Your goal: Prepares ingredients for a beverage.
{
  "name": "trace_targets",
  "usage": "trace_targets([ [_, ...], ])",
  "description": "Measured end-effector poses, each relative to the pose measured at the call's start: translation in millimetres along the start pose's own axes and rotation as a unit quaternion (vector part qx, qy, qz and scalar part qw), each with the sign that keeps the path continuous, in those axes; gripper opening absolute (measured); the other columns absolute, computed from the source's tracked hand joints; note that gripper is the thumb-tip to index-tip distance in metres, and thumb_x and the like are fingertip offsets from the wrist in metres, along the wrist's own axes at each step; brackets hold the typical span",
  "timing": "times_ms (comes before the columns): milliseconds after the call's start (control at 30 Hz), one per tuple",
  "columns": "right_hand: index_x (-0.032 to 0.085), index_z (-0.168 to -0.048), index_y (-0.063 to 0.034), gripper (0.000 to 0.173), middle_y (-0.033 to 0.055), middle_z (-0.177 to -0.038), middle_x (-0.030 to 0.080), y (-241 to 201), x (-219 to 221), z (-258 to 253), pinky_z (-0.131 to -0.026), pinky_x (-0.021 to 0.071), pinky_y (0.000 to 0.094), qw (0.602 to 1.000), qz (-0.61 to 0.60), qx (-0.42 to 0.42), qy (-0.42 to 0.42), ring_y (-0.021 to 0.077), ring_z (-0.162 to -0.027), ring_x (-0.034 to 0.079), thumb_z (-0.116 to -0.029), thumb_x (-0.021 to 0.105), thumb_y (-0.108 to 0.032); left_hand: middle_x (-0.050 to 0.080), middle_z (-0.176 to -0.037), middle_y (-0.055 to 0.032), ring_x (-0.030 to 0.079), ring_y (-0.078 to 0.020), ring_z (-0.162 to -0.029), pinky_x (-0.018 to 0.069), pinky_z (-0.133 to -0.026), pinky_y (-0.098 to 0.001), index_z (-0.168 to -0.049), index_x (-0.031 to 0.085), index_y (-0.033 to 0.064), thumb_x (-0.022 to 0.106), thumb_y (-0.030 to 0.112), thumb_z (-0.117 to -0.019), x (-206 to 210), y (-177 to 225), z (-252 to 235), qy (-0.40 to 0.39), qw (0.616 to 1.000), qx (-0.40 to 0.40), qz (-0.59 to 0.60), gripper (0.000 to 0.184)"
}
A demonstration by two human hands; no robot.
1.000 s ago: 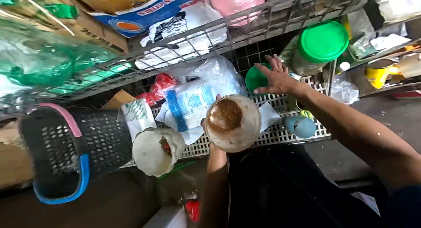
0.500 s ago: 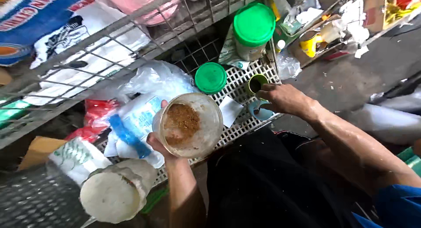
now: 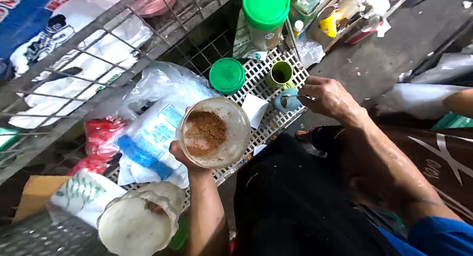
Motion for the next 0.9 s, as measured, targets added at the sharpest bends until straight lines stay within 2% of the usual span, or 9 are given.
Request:
trace_targets([
  [67, 0.076, -0.098, -0.0076, 0.016, 0.0112, -0.094, 0.069, -0.8, -1.6, 17.9, -0.071, 0.0585, 0.0508, 0.998, 0.008, 0.042, 0.037, 0.0278, -0.083, 0.07, -0.0972, 0.064, -0.019, 0.076, -0.111, -0.0023, 0.072, -0.0123, -0.105, 0.0601, -0.091, -0.0351, -0.121, 0.073, 0.0166, 0.072, 0.056, -0.0828, -9.3, -2.9, -1.0, -0.001, 1.0, -0.008, -0.013, 0.055],
  [133, 0.076, -0.099, -0.0032, 0.018, 0.012, -0.092, 0.068, -1.5, -14.9, 35.3, -0.071, 0.0587, 0.0411, 0.989, -0.044, 0.084, 0.116, 0.0209, -0.078, 0.067, -0.0965, 0.065, -0.017, 0.067, -0.133, -0.0029, 0.064, -0.0155, -0.122, 0.0567, -0.099, -0.0396, -0.148, 0.053, 0.0198, 0.069, 0.063, -0.0809, -13.8, -6.0, -5.7, -0.023, 0.998, -0.049, -0.039, 0.081],
  [200, 0.073, -0.103, 0.0014, 0.023, 0.0109, -0.09, 0.068, -0.4, -28.8, 55.5, -0.068, 0.0555, 0.0304, 0.965, -0.113, 0.138, 0.192, 0.0115, -0.073, 0.062, -0.0992, 0.065, -0.02, 0.068, -0.131, -0.0012, 0.066, -0.0154, -0.119, 0.0583, -0.096, -0.0419, -0.145, 0.056, 0.0232, 0.073, 0.062, -0.079, -22.1, -6.2, 1.3, -0.004, 0.996, -0.075, -0.038, 0.078],
  [333, 0.069, -0.104, -0.0119, 0.013, -0.0095, -0.08, 0.065, 7.8, -30.4, 74.0, -0.056, 0.0511, 0.0178, 0.893, -0.27, 0.2, 0.3, -0.0022, -0.061, 0.057, -0.0996, 0.067, -0.024, 0.077, -0.1, -0.0011, 0.075, -0.0139, -0.093, 0.0633, -0.081, -0.0389, -0.109, 0.075, 0.0227, 0.081, 0.058, -0.0742, -26.3, 2.6, 8.1, 0.062, 0.995, -0.075, -0.007, 0.05],
  [433, 0.067, -0.099, -0.0194, 0.006, -0.0112, -0.076, 0.064, 13.7, -11.5, 79.5, -0.053, 0.0517, 0.0194, 0.796, -0.433, 0.268, 0.327, 0.0014, -0.057, 0.057, -0.1016, 0.062, -0.022, 0.076, -0.107, -0.0004, 0.073, -0.0134, -0.1, 0.0618, -0.087, -0.0384, -0.114, 0.074, 0.0227, 0.074, 0.054, -0.0831, -23.8, 1.1, 6.1, 0.032, 0.998, -0.056, 0.007, 0.044],
  [533, 0.065, -0.093, -0.0213, 0.017, -0.0093, -0.072, 0.061, 1.7, -7.0, 74.9, -0.053, 0.0523, 0.0214, 0.719, -0.549, 0.262, 0.336, 0.0038, -0.055, 0.057, -0.1032, 0.052, -0.022, 0.071, -0.124, -0.0026, 0.068, -0.016, -0.114, 0.0585, -0.095, -0.0413, -0.138, 0.063, 0.0221, 0.068, 0.054, -0.0865, -24.3, -4.9, -5.5, -0.024, 0.995, -0.099, 0.012, 0.061],
  [667, 0.068, -0.099, -0.0203, 0.013, -0.0101, -0.075, 0.064, -63.2, -18.2, 48.1, -0.056, 0.0536, 0.022, 0.804, -0.504, 0.136, 0.286, 0.0026, -0.058, 0.058, -0.103, 0.056, -0.024, 0.075, -0.109, -0.0042, 0.073, -0.0189, -0.101, 0.0621, -0.085, -0.0445, -0.118, 0.072, 0.0231, 0.079, 0.061, -0.0735, -22.8, -10.0, -4.2, 0.051, 0.986, -0.158, -0.016, 0.059],
  [800, 0.072, -0.099, 0.0023, 0.014, 0.0065, -0.089, 0.066, -112.7, 14.6, 7.9, -0.068, 0.0559, 0.0241, 0.902, -0.304, -0.019, 0.305, 0.0081, -0.076, 0.062, -0.0972, 0.066, -0.01, 0.076, -0.103, -0.0013, 0.074, -0.0144, -0.095, 0.0632, -0.081, -0.0392, -0.111, 0.074, 0.023, 0.077, 0.062, -0.0765, -15.1, -10.0, -8.1, 0.047, 0.984, -0.166, -0.036, 0.052],
  [900, 0.075, -0.1, 0.0008, 0.013, 0.0106, -0.085, 0.065, -121.2, 44.1, -5.4, -0.068, 0.0556, 0.0283, 0.935, -0.178, -0.105, 0.288, 0.0164, -0.077, 0.063, -0.0954, 0.068, -0.009, 0.069, -0.128, -0.0015, 0.066, -0.0144, -0.118, 0.0576, -0.098, -0.0388, -0.14, 0.061, 0.0213, 0.064, 0.058, -0.0896, -7.5, -12.5, -13.7, -0.062, 0.981, -0.181, -0.025, 0.063],
])
Point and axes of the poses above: each hand's wrist, its own z-axis away from the middle knuckle, its own x-axis out of the palm, y = z × x, the point moved 5 cm from there along -z, towards the middle knuckle
